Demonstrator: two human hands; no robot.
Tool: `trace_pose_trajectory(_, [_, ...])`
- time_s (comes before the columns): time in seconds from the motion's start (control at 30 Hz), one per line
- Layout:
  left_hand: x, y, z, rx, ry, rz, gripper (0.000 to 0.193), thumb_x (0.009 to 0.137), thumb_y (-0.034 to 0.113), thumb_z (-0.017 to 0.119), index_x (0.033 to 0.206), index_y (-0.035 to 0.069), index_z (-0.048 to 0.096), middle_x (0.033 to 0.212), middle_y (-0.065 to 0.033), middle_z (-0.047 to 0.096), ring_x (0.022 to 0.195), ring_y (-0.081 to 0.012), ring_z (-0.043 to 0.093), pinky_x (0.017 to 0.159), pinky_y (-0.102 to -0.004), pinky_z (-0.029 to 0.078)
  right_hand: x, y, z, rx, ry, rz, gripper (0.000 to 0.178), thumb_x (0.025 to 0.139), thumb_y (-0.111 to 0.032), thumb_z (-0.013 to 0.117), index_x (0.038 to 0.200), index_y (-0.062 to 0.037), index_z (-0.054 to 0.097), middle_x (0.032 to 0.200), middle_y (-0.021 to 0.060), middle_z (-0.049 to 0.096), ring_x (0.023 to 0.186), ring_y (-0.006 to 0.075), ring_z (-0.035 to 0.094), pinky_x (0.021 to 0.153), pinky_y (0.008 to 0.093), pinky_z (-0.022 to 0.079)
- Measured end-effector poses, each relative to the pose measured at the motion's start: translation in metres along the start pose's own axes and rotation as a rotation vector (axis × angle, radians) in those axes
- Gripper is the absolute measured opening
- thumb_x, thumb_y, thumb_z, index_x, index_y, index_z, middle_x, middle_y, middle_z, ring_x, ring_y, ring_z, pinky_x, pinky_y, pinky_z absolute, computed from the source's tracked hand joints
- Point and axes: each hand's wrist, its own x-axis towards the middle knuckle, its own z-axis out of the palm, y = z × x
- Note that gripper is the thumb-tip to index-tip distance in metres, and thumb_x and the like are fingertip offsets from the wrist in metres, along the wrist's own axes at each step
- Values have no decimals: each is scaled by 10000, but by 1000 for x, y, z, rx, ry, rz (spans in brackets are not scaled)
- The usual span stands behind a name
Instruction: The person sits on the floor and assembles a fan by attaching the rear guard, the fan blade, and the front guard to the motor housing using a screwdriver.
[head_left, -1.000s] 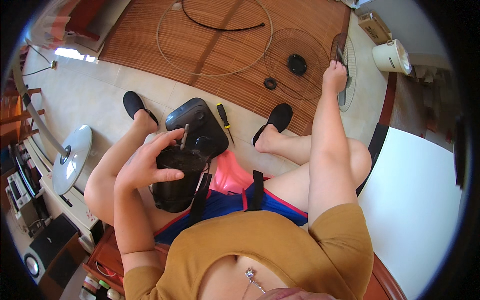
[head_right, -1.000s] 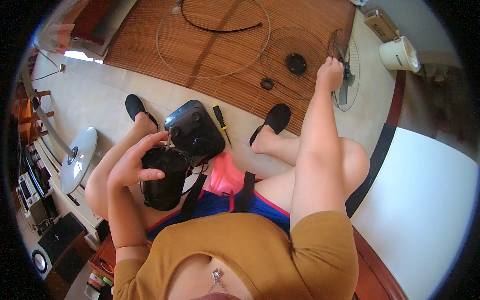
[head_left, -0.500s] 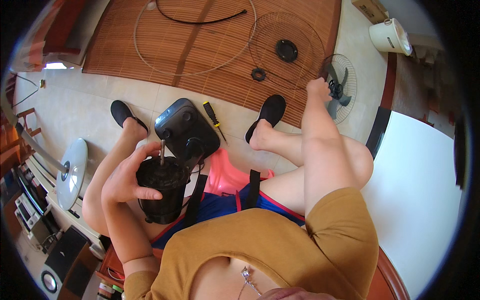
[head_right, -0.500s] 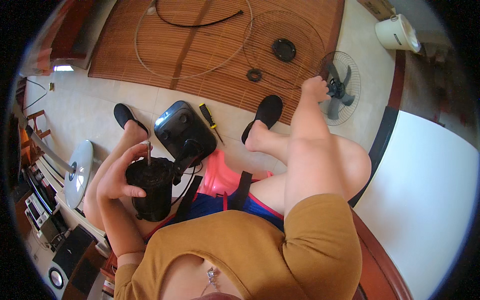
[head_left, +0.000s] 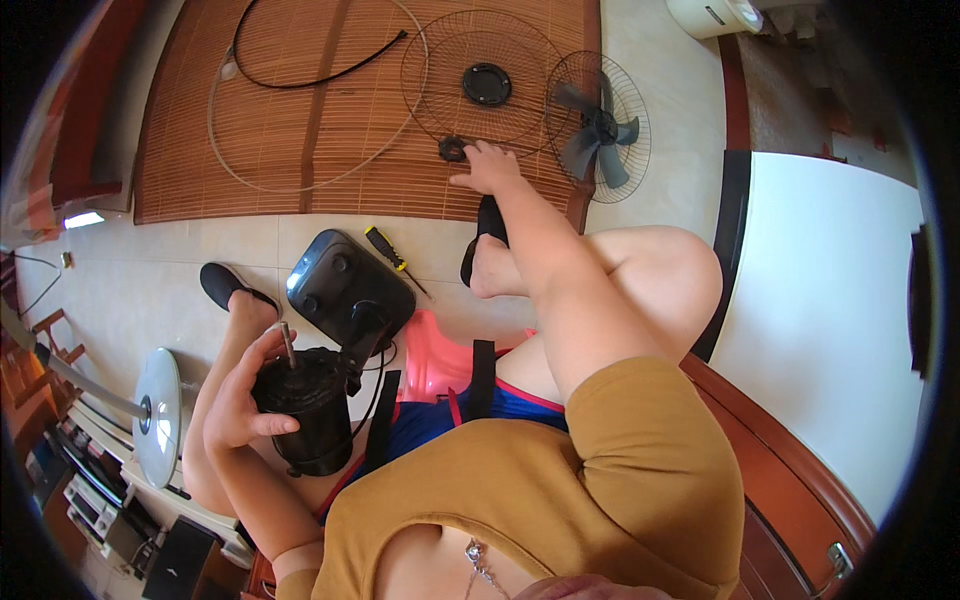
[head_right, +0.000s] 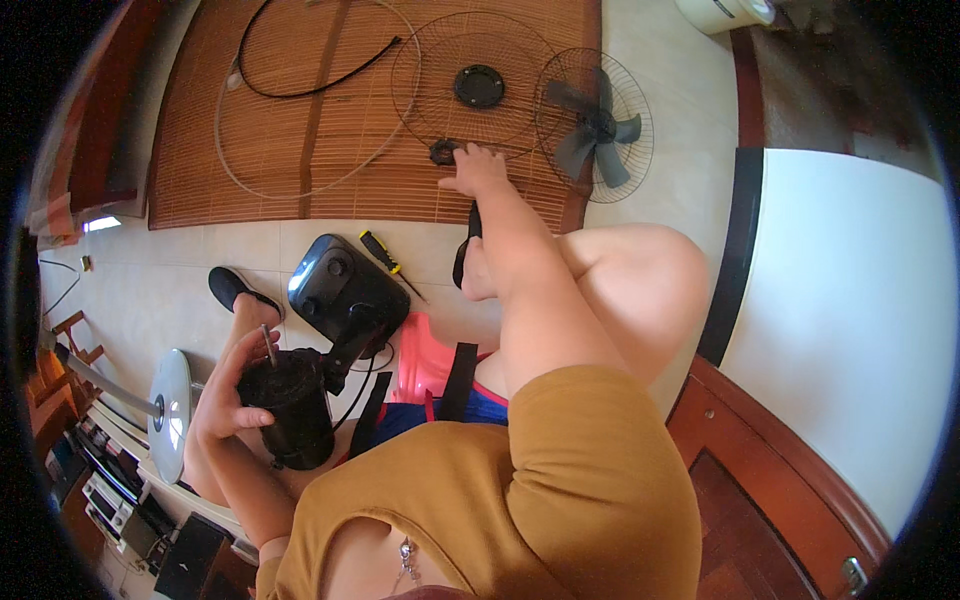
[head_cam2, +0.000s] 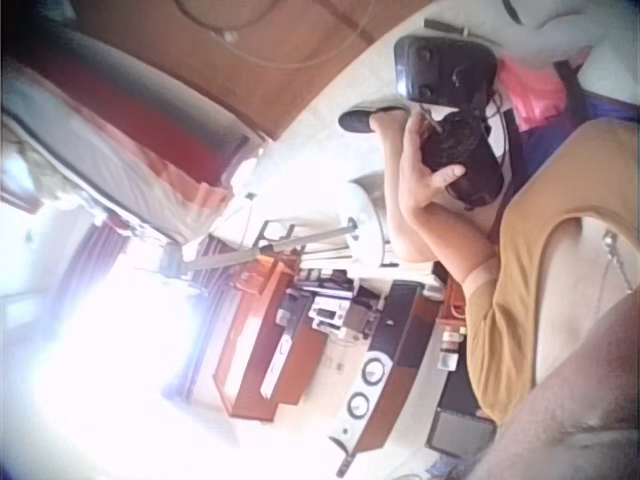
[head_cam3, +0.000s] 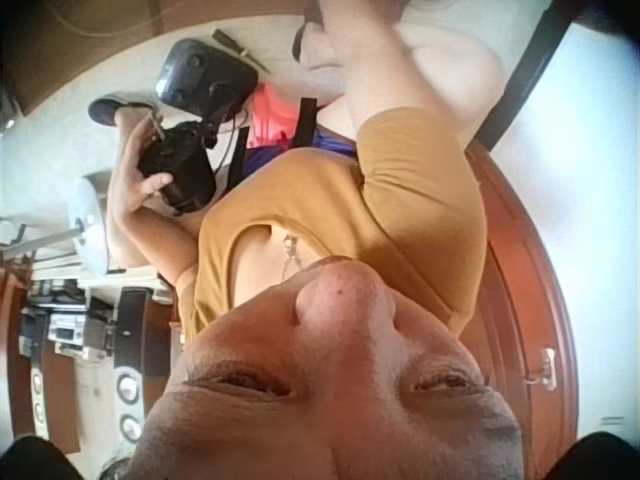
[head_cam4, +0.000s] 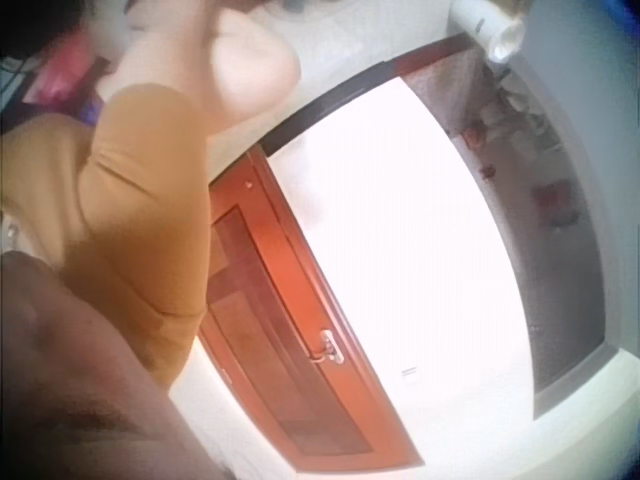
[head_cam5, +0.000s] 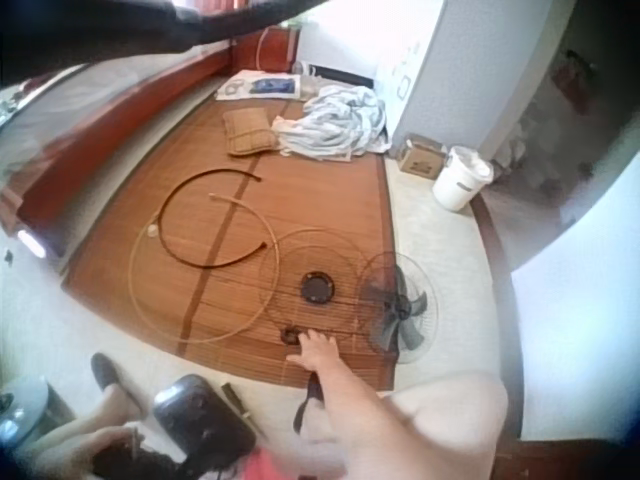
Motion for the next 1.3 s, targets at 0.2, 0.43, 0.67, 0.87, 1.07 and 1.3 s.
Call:
trace_pose_trajectory(0.2, [-1, -9, 1, -17, -8, 27, 1149, 548, 476, 851, 1370, -91, 282, 1333, -169, 420, 1192, -247, 436, 1020, -361, 307, 14, 0, -1, 39, 27, -42, 337, 862, -243, 582, 1190, -165, 555, 1154, 83, 565, 1178, 261, 472, 958, 465, 385])
trace_pose_trajectory(0.43, [-1, -7, -1, 27, -21, 31, 1139, 551, 476, 849, 1363, -94, 289, 1330, -175, 419, 1193, -255, 438, 1017, -366, 312, 15, -3, -32, 213, 762, -117, 317, 833, -253, 601, 1122, -127, 577, 1145, 81, 559, 1123, 259, 503, 915, 491, 388])
trace_pose_trajectory(0.67, [-2, -12, -2, -45, 19, 31, 1148, 543, 468, 856, 1364, -92, 282, 1327, -175, 423, 1202, -267, 440, 1022, -377, 310, 23, 119, -37, 971, 501, 957, 712, 797, -472, 634, 1360, -123, 372, 1412, 196, 326, 1289, 329, 343, 1023, 511, 299])
trace_pose_trajectory(0.87, [6, -7, -8, -3, -53, 65, 1121, 524, 456, 872, 1344, -79, 326, 1303, -168, 455, 1203, -264, 442, 1030, -382, 297, 62, 180, -9, 1073, 456, 1119, 680, 874, -544, 468, 1417, -161, 327, 1415, 215, 325, 1293, 380, 331, 1028, 491, 330])
trace_pose_trajectory(1.07, [5, -9, -15, 57, -90, 82, 1101, 534, 466, 867, 1331, -81, 339, 1312, -196, 408, 1214, -283, 426, 1021, -404, 315, 66, 172, 4, 803, 212, 998, 629, 881, -488, 504, 1363, -94, 424, 1437, 143, 351, 1320, 331, 321, 1039, 540, 251])
trace_pose_trajectory(1.3, [5, -13, -14, 35, -130, 108, 1110, 533, 487, 860, 1312, -105, 336, 1425, -259, 235, 1225, -312, 420, 1009, -427, 337, 81, 207, 6, 1024, 199, 975, 772, 822, -426, 646, 1345, 70, 371, 1443, 197, 319, 1294, 301, 365, 1038, 398, 303])
